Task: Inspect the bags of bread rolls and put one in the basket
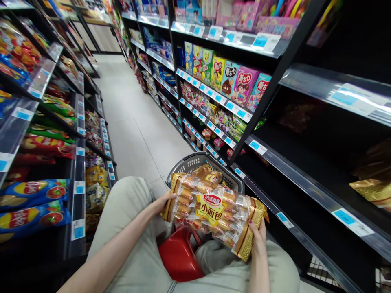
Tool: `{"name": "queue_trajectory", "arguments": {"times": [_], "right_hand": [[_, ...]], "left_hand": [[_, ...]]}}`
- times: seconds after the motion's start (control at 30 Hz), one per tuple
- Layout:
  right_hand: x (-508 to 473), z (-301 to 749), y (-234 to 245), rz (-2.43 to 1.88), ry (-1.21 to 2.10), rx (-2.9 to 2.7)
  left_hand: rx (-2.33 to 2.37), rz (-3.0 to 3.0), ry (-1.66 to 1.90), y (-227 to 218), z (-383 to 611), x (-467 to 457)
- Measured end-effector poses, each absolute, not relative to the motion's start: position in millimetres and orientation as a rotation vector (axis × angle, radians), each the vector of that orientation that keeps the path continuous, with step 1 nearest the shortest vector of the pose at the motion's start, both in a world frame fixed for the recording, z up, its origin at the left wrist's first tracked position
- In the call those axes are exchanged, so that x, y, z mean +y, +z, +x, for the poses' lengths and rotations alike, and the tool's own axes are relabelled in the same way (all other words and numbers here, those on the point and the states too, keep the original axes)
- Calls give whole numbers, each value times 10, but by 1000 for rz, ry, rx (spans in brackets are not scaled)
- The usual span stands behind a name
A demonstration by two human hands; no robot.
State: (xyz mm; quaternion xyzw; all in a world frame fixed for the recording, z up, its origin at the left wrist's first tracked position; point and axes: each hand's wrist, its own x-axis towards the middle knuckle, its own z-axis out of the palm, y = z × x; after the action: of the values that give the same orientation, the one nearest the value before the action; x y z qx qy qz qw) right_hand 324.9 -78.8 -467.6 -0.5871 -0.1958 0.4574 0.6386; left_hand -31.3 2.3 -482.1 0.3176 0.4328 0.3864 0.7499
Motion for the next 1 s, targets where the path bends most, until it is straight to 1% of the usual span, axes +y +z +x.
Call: {"name": "queue_trajectory", "arguments": {"times": [0.13,0.33,0.57,0.73,0.83,1.0], "right_hand": [[-822,3349,-4735,-1306,1097,-457],[-839,3386,-4706,-1366,1186,-485],[-820,3375,-4673,-1386,1181,-472],[-821,3346,-4657,-1394,1208,-468],[-788,3313,-4661,-1378,1228,-444],[-727,3290,-4715,-1375,1225,-453]], "left_hand": [[928,683,879,-4799,-348,38],[961,709,905,-4740,-389,75],[1073,873,888,-4820,-400,116],[1230,855,804,-4898,-379,119],[1268,867,848,-4935,-364,145],[1256,1066,988,-5047,-374,202]]}}
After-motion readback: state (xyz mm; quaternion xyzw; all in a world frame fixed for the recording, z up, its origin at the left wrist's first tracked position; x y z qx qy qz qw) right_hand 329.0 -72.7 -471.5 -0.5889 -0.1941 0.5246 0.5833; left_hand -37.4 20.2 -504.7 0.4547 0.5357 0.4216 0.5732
